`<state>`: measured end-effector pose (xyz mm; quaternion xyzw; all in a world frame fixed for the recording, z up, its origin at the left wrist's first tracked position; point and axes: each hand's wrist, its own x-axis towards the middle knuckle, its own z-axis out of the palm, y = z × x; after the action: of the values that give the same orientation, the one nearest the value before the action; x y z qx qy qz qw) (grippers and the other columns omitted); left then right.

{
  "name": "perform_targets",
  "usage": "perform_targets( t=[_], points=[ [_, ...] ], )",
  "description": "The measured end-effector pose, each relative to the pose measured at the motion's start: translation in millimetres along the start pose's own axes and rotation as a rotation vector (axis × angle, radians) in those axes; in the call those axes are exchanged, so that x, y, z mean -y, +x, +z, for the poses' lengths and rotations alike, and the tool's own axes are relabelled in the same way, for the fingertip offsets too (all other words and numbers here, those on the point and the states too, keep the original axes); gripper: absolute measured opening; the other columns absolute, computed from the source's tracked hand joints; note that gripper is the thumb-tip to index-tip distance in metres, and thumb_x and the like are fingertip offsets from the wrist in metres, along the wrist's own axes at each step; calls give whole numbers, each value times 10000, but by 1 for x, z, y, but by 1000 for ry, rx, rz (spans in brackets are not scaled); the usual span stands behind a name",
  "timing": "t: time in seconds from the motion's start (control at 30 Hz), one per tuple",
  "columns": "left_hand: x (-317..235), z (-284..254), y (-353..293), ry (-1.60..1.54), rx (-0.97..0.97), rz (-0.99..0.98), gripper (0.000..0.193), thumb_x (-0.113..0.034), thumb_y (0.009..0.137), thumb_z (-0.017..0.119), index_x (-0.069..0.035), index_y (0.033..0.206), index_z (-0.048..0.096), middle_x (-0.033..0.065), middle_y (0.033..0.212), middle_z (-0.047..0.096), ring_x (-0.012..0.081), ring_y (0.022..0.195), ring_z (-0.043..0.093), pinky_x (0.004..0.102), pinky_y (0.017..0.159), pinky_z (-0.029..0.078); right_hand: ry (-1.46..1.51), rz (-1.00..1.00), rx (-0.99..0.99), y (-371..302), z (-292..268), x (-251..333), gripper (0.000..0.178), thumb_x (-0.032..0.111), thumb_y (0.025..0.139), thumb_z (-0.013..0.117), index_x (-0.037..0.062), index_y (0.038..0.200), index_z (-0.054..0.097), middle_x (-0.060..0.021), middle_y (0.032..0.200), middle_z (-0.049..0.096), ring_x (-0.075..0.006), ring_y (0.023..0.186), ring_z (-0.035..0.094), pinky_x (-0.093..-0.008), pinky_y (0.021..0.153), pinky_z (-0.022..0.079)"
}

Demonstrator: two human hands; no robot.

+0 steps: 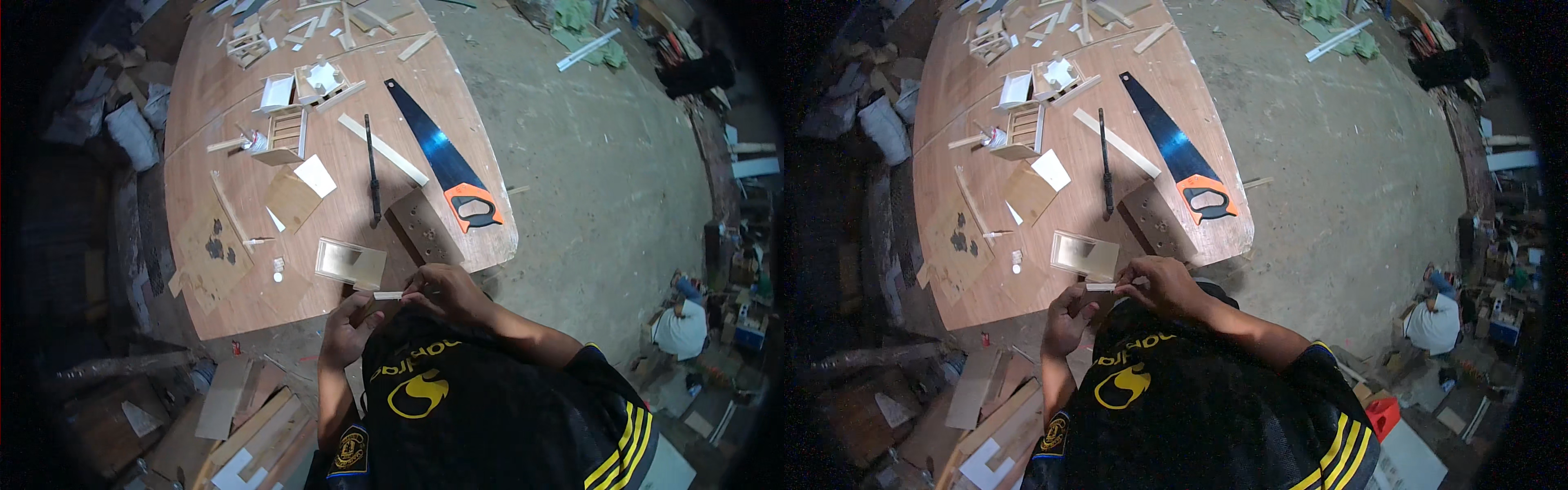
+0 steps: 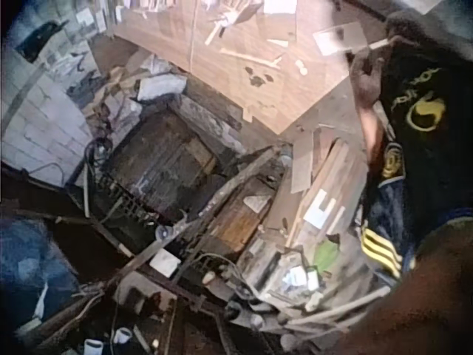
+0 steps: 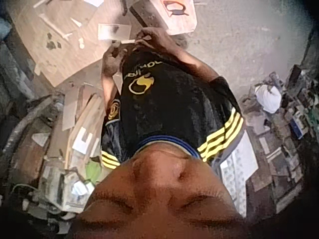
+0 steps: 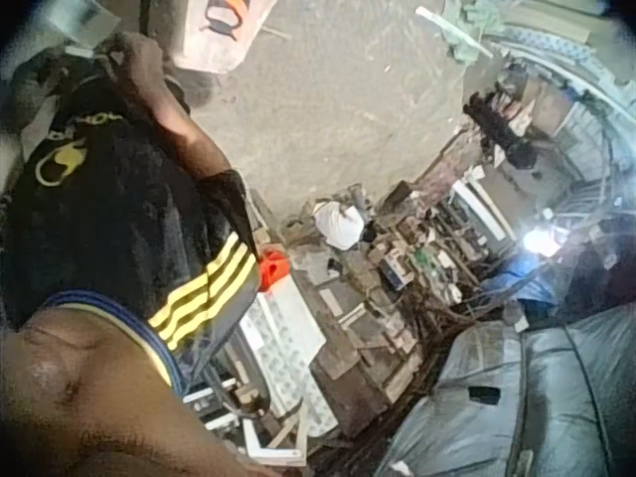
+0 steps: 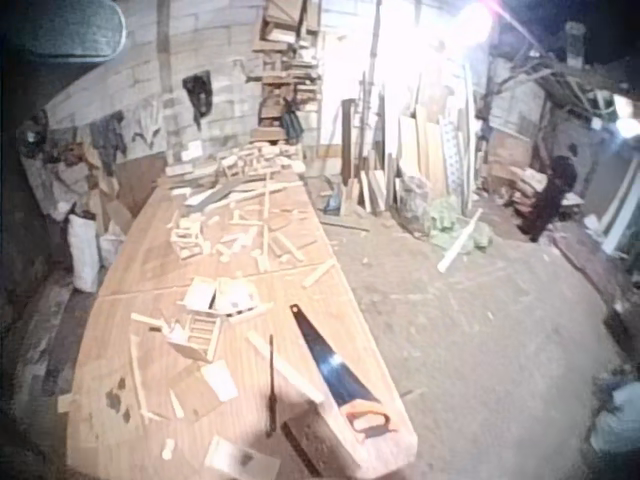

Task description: The person is sawing a small piece of wood on a workbench.

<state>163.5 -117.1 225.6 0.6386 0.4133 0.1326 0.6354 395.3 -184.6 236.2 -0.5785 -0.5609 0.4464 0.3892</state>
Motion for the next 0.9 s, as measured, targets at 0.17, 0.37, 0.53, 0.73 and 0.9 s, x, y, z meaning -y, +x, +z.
perform_targets(
  t=[0.17,0.37,0.53,0.73,0.9],
  points=[
    [6,-27,16,-170,93,97,220,6,843,685,1,1049,607,98,1120,644,150,1045,592,292,905,468,-22,-31,-200,4,23,11,126,107,831,718,25,877,635,-122,862,678,-254,817,682,-338,688,536],
    [63,-62,73,139,-13,8,224,-134,854,704,-23,1026,614,52,896,664,130,828,623,315,717,489,104,125,-199,57,55,-59,233,106,817,724,46,1022,634,-120,900,697,-240,846,683,-333,719,528],
    [106,-75,132,202,-210,-112,219,-213,875,677,-22,945,595,101,847,627,244,813,642,372,731,495,-160,441,-248,129,65,-136,408,301,849,682,77,1170,568,-149,951,687,-297,843,674,-388,722,530],
    [143,-69,190,570,-345,422,246,-204,852,673,8,941,587,184,1019,574,368,983,574,438,833,475,-691,589,-232,186,79,-150,442,399,855,641,95,1138,491,-176,1033,650,-387,895,652,-492,742,519],
    [159,-61,209,636,-243,386,249,-192,853,663,22,954,583,201,1071,560,381,1013,559,447,877,466,-670,654,-335,197,92,-182,410,310,887,553,76,1201,433,-206,979,667,-402,878,657,-483,744,527]
  ],
)
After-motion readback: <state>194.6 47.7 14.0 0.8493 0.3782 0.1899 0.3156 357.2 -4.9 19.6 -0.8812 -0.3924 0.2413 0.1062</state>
